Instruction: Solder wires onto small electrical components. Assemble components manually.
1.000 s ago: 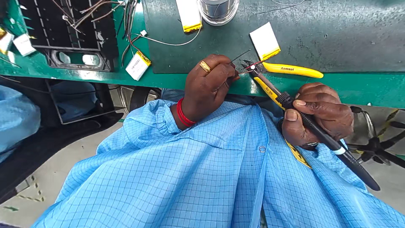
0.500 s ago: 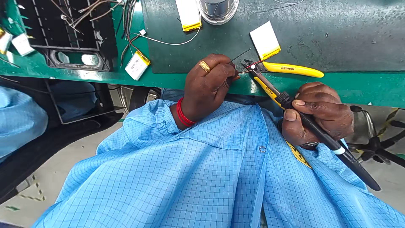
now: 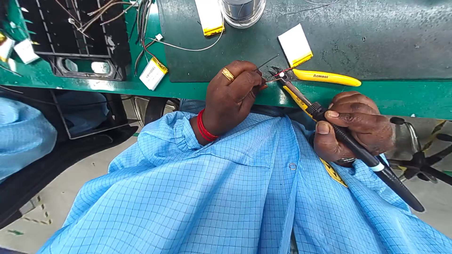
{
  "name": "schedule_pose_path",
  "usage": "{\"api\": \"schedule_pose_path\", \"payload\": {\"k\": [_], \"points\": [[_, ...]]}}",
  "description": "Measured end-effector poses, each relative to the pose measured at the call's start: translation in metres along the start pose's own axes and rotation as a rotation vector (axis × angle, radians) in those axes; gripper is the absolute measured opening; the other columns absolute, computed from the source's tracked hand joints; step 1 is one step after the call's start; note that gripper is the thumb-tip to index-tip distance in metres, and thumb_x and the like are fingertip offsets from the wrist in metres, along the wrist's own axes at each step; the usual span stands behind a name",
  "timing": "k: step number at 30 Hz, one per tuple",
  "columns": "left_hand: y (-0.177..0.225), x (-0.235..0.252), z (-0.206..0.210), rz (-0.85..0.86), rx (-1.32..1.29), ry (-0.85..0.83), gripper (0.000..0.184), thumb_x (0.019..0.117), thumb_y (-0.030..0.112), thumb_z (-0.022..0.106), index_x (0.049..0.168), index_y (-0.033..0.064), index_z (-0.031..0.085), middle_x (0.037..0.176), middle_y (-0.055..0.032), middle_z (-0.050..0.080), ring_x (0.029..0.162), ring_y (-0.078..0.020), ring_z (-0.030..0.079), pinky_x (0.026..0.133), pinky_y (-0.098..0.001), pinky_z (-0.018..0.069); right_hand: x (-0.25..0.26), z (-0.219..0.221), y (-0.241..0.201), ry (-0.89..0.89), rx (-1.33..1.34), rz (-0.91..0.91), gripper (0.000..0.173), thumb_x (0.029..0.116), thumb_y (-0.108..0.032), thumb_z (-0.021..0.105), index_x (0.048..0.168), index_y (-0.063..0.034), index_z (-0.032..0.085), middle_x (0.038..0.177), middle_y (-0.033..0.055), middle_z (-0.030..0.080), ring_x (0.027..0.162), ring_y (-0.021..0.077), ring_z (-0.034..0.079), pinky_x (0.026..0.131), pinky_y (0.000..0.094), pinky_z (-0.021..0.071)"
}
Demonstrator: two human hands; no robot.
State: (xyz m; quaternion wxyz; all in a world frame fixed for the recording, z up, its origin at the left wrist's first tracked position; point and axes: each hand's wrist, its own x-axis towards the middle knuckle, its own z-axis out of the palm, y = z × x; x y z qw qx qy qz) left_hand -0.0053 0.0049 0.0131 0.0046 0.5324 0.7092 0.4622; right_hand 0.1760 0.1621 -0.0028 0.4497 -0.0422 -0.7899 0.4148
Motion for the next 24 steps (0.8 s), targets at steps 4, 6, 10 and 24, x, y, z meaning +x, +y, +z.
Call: {"api": "schedule_pose_path", "payload": {"k": [4, 6, 10, 24], "points": [[0.0004, 0.0001, -0.0002, -0.002, 0.005, -0.001, 0.012, 0.0985, 0.005, 0.064, 0.092, -0.0042, 0.069, 0.099, -0.0182, 0.068, 0.095, -0.0164, 0.065, 0.086, -0.0218, 0.0513, 0.0000, 0.0000, 0.0008, -0.001, -0.004, -0.009, 0.019, 0.0970, -0.026, 0.060, 0.087, -0.0096, 0.060, 0.073, -0.0008, 0.054, 0.071, 0.0084, 0.056, 0.071, 0.0240, 0.0475], [0.0005, 0.0000, -0.0001, -0.003, 0.006, 0.001, 0.012, 0.0986, 0.005, 0.064, 0.092, -0.0041, 0.069, 0.099, -0.0181, 0.068, 0.095, -0.0161, 0.065, 0.086, -0.0218, 0.0515, -0.0002, 0.0000, 0.0010, -0.002, -0.006, -0.011, 0.019, 0.0971, -0.026, 0.060, 0.087, -0.0092, 0.060, 0.073, -0.0005, 0.054, 0.071, 0.0086, 0.056, 0.071, 0.0242, 0.0475], [-0.0003, -0.0002, 0.0006, 0.003, -0.006, 0.009, 0.012, 0.0988, 0.005, 0.064, 0.092, -0.0039, 0.068, 0.098, -0.0180, 0.067, 0.095, -0.0161, 0.065, 0.087, -0.0225, 0.0519, -0.0002, -0.0011, 0.0012, -0.015, -0.011, -0.011, 0.019, 0.0977, -0.026, 0.059, 0.088, -0.0096, 0.059, 0.074, -0.0004, 0.054, 0.072, 0.0086, 0.056, 0.071, 0.0239, 0.0479], [-0.0002, -0.0001, 0.0007, 0.005, -0.008, 0.013, 0.013, 0.0989, 0.005, 0.064, 0.092, -0.0040, 0.069, 0.099, -0.0181, 0.068, 0.096, -0.0159, 0.065, 0.087, -0.0222, 0.0518, -0.0006, 0.0001, 0.0001, 0.016, 0.003, -0.001, 0.019, 0.0978, -0.026, 0.060, 0.089, -0.0098, 0.061, 0.076, -0.0009, 0.055, 0.073, 0.0081, 0.057, 0.073, 0.0240, 0.0483]]}}
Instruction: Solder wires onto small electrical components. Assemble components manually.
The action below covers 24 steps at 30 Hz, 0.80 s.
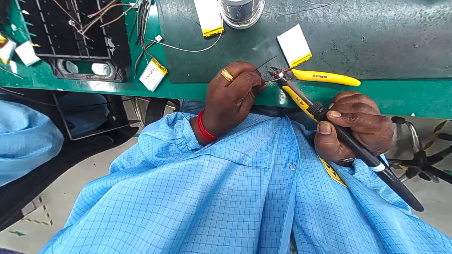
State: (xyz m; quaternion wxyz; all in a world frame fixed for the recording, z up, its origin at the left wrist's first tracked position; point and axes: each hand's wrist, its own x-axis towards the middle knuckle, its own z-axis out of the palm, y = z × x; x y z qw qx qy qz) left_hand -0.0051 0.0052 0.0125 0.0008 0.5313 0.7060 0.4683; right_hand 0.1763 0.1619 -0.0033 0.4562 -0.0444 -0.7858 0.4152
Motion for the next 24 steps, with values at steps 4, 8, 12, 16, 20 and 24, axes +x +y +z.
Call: {"api": "schedule_pose_path", "payload": {"k": [4, 8, 12, 16, 20, 24], "points": [[-0.0004, -0.0001, 0.0000, 0.002, -0.002, 0.002, 0.013, 0.0989, 0.005, 0.064, 0.091, -0.0039, 0.069, 0.098, -0.0177, 0.068, 0.095, -0.0156, 0.066, 0.087, -0.0225, 0.0527, 0.0000, 0.0003, -0.0004, 0.009, -0.012, 0.008, 0.018, 0.0976, -0.026, 0.059, 0.089, -0.0100, 0.060, 0.075, -0.0013, 0.055, 0.073, 0.0075, 0.057, 0.073, 0.0236, 0.0484], [-0.0013, -0.0004, 0.0002, 0.008, -0.003, 0.004, 0.012, 0.0990, 0.005, 0.064, 0.092, -0.0038, 0.068, 0.098, -0.0177, 0.067, 0.095, -0.0156, 0.065, 0.087, -0.0221, 0.0522, -0.0007, -0.0003, -0.0006, 0.006, -0.015, 0.011, 0.018, 0.0978, -0.026, 0.059, 0.090, -0.0100, 0.061, 0.077, -0.0013, 0.056, 0.074, 0.0075, 0.057, 0.073, 0.0236, 0.0484], [-0.0002, 0.0002, 0.0001, 0.002, 0.004, 0.001, 0.013, 0.0988, 0.005, 0.064, 0.091, -0.0039, 0.069, 0.098, -0.0179, 0.068, 0.095, -0.0157, 0.065, 0.086, -0.0217, 0.0514, -0.0003, 0.0001, -0.0008, 0.012, -0.007, 0.014, 0.018, 0.0978, -0.026, 0.060, 0.091, -0.0100, 0.062, 0.076, -0.0013, 0.056, 0.073, 0.0076, 0.057, 0.072, 0.0236, 0.0480], [-0.0006, -0.0006, 0.0001, -0.003, 0.003, -0.002, 0.013, 0.0986, 0.005, 0.064, 0.091, -0.0039, 0.069, 0.099, -0.0181, 0.068, 0.094, -0.0159, 0.065, 0.085, -0.0223, 0.0520, -0.0002, -0.0006, -0.0003, 0.007, -0.008, 0.010, 0.017, 0.0978, -0.026, 0.059, 0.092, -0.0104, 0.061, 0.077, -0.0017, 0.056, 0.074, 0.0072, 0.058, 0.073, 0.0239, 0.0490], [-0.0004, -0.0002, -0.0004, -0.001, 0.004, -0.005, 0.013, 0.0987, 0.006, 0.064, 0.091, -0.0039, 0.069, 0.099, -0.0182, 0.068, 0.095, -0.0160, 0.065, 0.086, -0.0221, 0.0517, -0.0003, -0.0002, 0.0000, 0.013, -0.005, 0.005, 0.018, 0.0978, -0.026, 0.059, 0.091, -0.0099, 0.061, 0.077, -0.0014, 0.056, 0.073, 0.0074, 0.057, 0.073, 0.0236, 0.0486], [-0.0002, -0.0002, -0.0001, -0.002, 0.000, -0.003, 0.012, 0.0983, 0.006, 0.065, 0.092, -0.0038, 0.069, 0.100, -0.0181, 0.067, 0.094, -0.0151, 0.065, 0.085, -0.0213, 0.0517, 0.0005, 0.0003, -0.0008, 0.022, -0.003, 0.010, 0.018, 0.0972, -0.026, 0.060, 0.090, -0.0096, 0.061, 0.075, -0.0013, 0.055, 0.073, 0.0073, 0.057, 0.072, 0.0233, 0.0484]]}}
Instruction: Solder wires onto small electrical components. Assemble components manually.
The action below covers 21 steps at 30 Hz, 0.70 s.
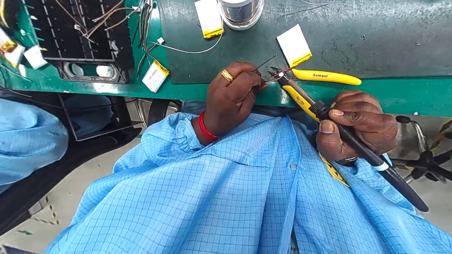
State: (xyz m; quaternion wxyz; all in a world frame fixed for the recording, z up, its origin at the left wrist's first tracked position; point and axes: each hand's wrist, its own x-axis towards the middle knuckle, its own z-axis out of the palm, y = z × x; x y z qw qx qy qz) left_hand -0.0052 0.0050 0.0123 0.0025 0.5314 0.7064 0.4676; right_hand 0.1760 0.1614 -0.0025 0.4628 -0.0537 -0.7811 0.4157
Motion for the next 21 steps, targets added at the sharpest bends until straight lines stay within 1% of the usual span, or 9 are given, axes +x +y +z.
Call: {"api": "schedule_pose_path", "payload": {"k": [4, 8, 11, 14, 16, 18, 19, 20, 21], "points": [[0.001, 0.000, -0.001, -0.002, -0.023, -0.011, 0.011, 0.0966, 0.005, 0.066, 0.091, -0.0044, 0.069, 0.100, -0.0178, 0.067, 0.093, -0.0143, 0.064, 0.083, -0.0205, 0.0517, 0.001, -0.001, -0.001, 0.010, -0.005, 0.005, 0.018, 0.0976, -0.027, 0.060, 0.091, -0.0095, 0.062, 0.077, -0.0015, 0.056, 0.073, 0.0073, 0.057, 0.072, 0.0232, 0.0479], [0.002, 0.000, -0.004, 0.004, -0.049, -0.032, 0.012, 0.0959, 0.007, 0.068, 0.093, -0.0045, 0.071, 0.101, -0.0176, 0.069, 0.097, -0.0153, 0.065, 0.087, -0.0225, 0.0519, 0.002, -0.005, -0.002, 0.032, 0.000, 0.021, 0.018, 0.0981, -0.028, 0.060, 0.093, -0.0106, 0.063, 0.078, -0.0027, 0.057, 0.073, 0.0065, 0.057, 0.071, 0.0229, 0.0486], [0.005, -0.001, -0.009, 0.021, -0.062, -0.055, 0.017, 0.1004, 0.009, 0.061, 0.099, -0.0049, 0.071, 0.103, -0.0174, 0.071, 0.100, -0.0162, 0.066, 0.091, -0.0253, 0.0523, 0.002, -0.007, -0.001, 0.029, 0.005, 0.027, 0.017, 0.0976, -0.027, 0.060, 0.093, -0.0115, 0.063, 0.079, -0.0035, 0.058, 0.074, 0.0058, 0.057, 0.072, 0.0224, 0.0482], [0.007, -0.001, -0.011, 0.009, -0.076, -0.033, 0.019, 0.1030, 0.004, 0.054, 0.108, -0.0066, 0.069, 0.103, -0.0174, 0.073, 0.100, -0.0164, 0.069, 0.092, -0.0274, 0.0539, 0.003, -0.007, -0.001, 0.040, 0.004, 0.023, 0.016, 0.0975, -0.028, 0.060, 0.094, -0.0121, 0.063, 0.080, -0.0038, 0.059, 0.074, 0.0057, 0.058, 0.072, 0.0228, 0.0488], [0.009, 0.002, -0.011, -0.030, -0.111, -0.022, 0.021, 0.1052, 0.004, 0.053, 0.120, -0.0080, 0.061, 0.106, -0.0154, 0.072, 0.100, -0.0120, 0.069, 0.092, -0.0262, 0.0551, 0.002, -0.008, -0.002, 0.046, 0.002, 0.028, 0.016, 0.0977, -0.028, 0.060, 0.095, -0.0124, 0.063, 0.080, -0.0041, 0.059, 0.075, 0.0055, 0.058, 0.072, 0.0224, 0.0482], [0.012, 0.006, -0.012, -0.080, -0.158, -0.027, 0.029, 0.1046, 0.003, 0.052, 0.130, -0.0122, 0.054, 0.102, -0.0130, 0.071, 0.093, -0.0072, 0.068, 0.089, -0.0240, 0.0567, 0.003, -0.009, -0.002, 0.049, 0.004, 0.035, 0.016, 0.0978, -0.028, 0.060, 0.097, -0.0124, 0.064, 0.080, -0.0046, 0.059, 0.075, 0.0049, 0.058, 0.072, 0.0217, 0.0478], [0.013, 0.008, -0.013, -0.107, -0.173, -0.030, 0.030, 0.1037, 0.002, 0.053, 0.129, -0.0137, 0.055, 0.101, -0.0133, 0.071, 0.092, -0.0072, 0.068, 0.088, -0.0238, 0.0571, 0.003, -0.010, -0.002, 0.051, 0.002, 0.041, 0.016, 0.0981, -0.028, 0.060, 0.097, -0.0126, 0.064, 0.081, -0.0049, 0.059, 0.076, 0.0045, 0.058, 0.073, 0.0214, 0.0481], [0.015, 0.009, -0.014, -0.139, -0.186, -0.029, 0.027, 0.1032, 0.002, 0.055, 0.124, -0.0138, 0.060, 0.102, -0.0149, 0.072, 0.094, -0.0085, 0.070, 0.089, -0.0246, 0.0577, 0.003, -0.011, -0.002, 0.057, -0.001, 0.044, 0.016, 0.0984, -0.029, 0.060, 0.098, -0.0130, 0.064, 0.081, -0.0052, 0.059, 0.076, 0.0044, 0.059, 0.073, 0.0215, 0.0486], [0.015, 0.010, -0.014, -0.162, -0.182, -0.030, 0.022, 0.1027, 0.003, 0.056, 0.116, -0.0120, 0.065, 0.104, -0.0166, 0.074, 0.096, -0.0102, 0.071, 0.090, -0.0253, 0.0579, 0.004, -0.011, -0.003, 0.064, -0.008, 0.049, 0.016, 0.0986, -0.029, 0.060, 0.098, -0.0137, 0.064, 0.082, -0.0058, 0.060, 0.077, 0.0041, 0.059, 0.073, 0.0214, 0.0492]]}}
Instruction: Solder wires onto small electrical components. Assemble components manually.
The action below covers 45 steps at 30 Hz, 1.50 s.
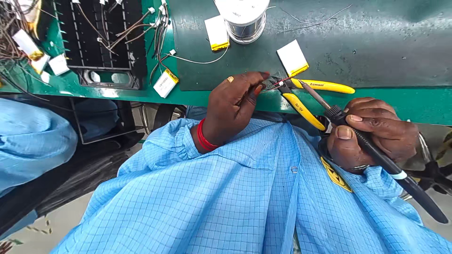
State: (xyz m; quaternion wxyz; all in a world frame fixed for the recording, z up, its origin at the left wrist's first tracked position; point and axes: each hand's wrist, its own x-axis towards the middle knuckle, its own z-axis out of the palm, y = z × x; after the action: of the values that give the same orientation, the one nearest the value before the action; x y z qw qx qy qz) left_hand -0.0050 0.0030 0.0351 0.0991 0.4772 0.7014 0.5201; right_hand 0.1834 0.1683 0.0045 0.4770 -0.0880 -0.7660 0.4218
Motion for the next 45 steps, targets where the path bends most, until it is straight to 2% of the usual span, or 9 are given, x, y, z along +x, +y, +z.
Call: {"api": "schedule_pose_path", "payload": {"k": [3, 7, 13, 17, 27, 31, 36, 41, 45], "points": [[-0.001, 0.000, 0.001, -0.014, 0.047, -0.006, 0.017, 0.1010, 0.005, 0.059, 0.104, -0.0068, 0.070, 0.097, -0.0128, 0.073, 0.090, -0.0061, 0.068, 0.084, -0.0202, 0.0547, 0.002, -0.001, -0.001, 0.009, -0.002, 0.005, 0.015, 0.0986, -0.029, 0.060, 0.099, -0.0144, 0.065, 0.083, -0.0068, 0.061, 0.078, 0.0037, 0.060, 0.073, 0.0214, 0.0497], [-0.003, 0.001, 0.003, -0.016, 0.056, 0.006, 0.015, 0.0997, 0.007, 0.063, 0.100, -0.0061, 0.070, 0.088, -0.0096, 0.070, 0.080, -0.0030, 0.062, 0.075, -0.0167, 0.0509, 0.003, -0.001, -0.002, -0.005, -0.002, 0.005, 0.015, 0.0986, -0.028, 0.059, 0.100, -0.0144, 0.064, 0.084, -0.0066, 0.061, 0.080, 0.0036, 0.061, 0.075, 0.0214, 0.0498], [-0.003, 0.000, 0.004, -0.026, 0.038, 0.009, 0.013, 0.0974, 0.005, 0.062, 0.097, -0.0060, 0.068, 0.086, -0.0089, 0.066, 0.077, -0.0029, 0.059, 0.069, -0.0153, 0.0492, 0.011, 0.003, -0.004, -0.008, -0.002, 0.011, 0.015, 0.0987, -0.028, 0.060, 0.100, -0.0136, 0.065, 0.082, -0.0053, 0.062, 0.076, 0.0049, 0.061, 0.071, 0.0218, 0.0506], [-0.003, 0.001, 0.004, -0.005, 0.036, 0.004, 0.012, 0.0961, 0.004, 0.062, 0.096, -0.0060, 0.068, 0.094, -0.0124, 0.068, 0.085, -0.0052, 0.062, 0.076, -0.0160, 0.0510, 0.015, 0.007, -0.007, -0.010, 0.045, 0.066, 0.012, 0.0982, -0.027, 0.064, 0.102, -0.0158, 0.066, 0.087, -0.0086, 0.066, 0.081, 0.0019, 0.064, 0.072, 0.0192, 0.0528], [-0.006, -0.001, 0.005, 0.029, 0.076, 0.002, 0.009, 0.0947, 0.003, 0.062, 0.095, -0.0048, 0.066, 0.094, -0.0143, 0.068, 0.087, -0.0081, 0.063, 0.078, -0.0166, 0.0506, 0.013, 0.007, -0.006, -0.044, 0.097, 0.098, 0.014, 0.0983, -0.028, 0.066, 0.108, -0.0180, 0.068, 0.094, -0.0111, 0.067, 0.085, 0.0004, 0.065, 0.074, 0.0176, 0.0534], [-0.006, -0.003, 0.006, 0.023, 0.098, 0.025, 0.014, 0.0987, 0.005, 0.061, 0.099, -0.0071, 0.068, 0.088, -0.0122, 0.065, 0.079, -0.0055, 0.060, 0.073, -0.0152, 0.0495, 0.012, 0.007, -0.003, -0.043, 0.087, 0.092, 0.014, 0.0982, -0.028, 0.065, 0.106, -0.0168, 0.068, 0.091, -0.0101, 0.067, 0.084, 0.0004, 0.064, 0.073, 0.0178, 0.0526], [-0.007, -0.004, 0.006, 0.053, 0.205, 0.024, 0.015, 0.0996, 0.009, 0.062, 0.100, -0.0037, 0.069, 0.084, -0.0100, 0.069, 0.074, -0.0089, 0.062, 0.069, -0.0227, 0.0511, 0.017, 0.000, 0.001, -0.020, 0.038, 0.075, 0.014, 0.0985, -0.028, 0.065, 0.107, -0.0175, 0.069, 0.093, -0.0099, 0.068, 0.084, 0.0008, 0.065, 0.072, 0.0179, 0.0541], [-0.007, -0.006, 0.005, 0.057, 0.281, 0.021, 0.022, 0.1028, 0.012, 0.059, 0.114, -0.0054, 0.069, 0.092, -0.0137, 0.073, 0.078, -0.0142, 0.066, 0.075, -0.0282, 0.0537, 0.033, -0.014, 0.007, 0.069, 0.005, 0.044, 0.014, 0.0979, -0.029, 0.068, 0.110, -0.0214, 0.071, 0.098, -0.0137, 0.071, 0.086, 0.0002, 0.067, 0.072, 0.0186, 0.0559], [-0.008, -0.007, 0.006, 0.056, 0.272, 0.042, 0.020, 0.1038, 0.013, 0.058, 0.104, -0.0017, 0.071, 0.094, -0.0135, 0.075, 0.086, -0.0157, 0.071, 0.081, -0.0283, 0.0559, 0.063, -0.022, 0.002, 0.104, -0.012, 0.020, 0.015, 0.0972, -0.027, 0.070, 0.111, -0.0220, 0.070, 0.098, -0.0150, 0.071, 0.083, -0.0011, 0.067, 0.070, 0.0192, 0.0577]]}}
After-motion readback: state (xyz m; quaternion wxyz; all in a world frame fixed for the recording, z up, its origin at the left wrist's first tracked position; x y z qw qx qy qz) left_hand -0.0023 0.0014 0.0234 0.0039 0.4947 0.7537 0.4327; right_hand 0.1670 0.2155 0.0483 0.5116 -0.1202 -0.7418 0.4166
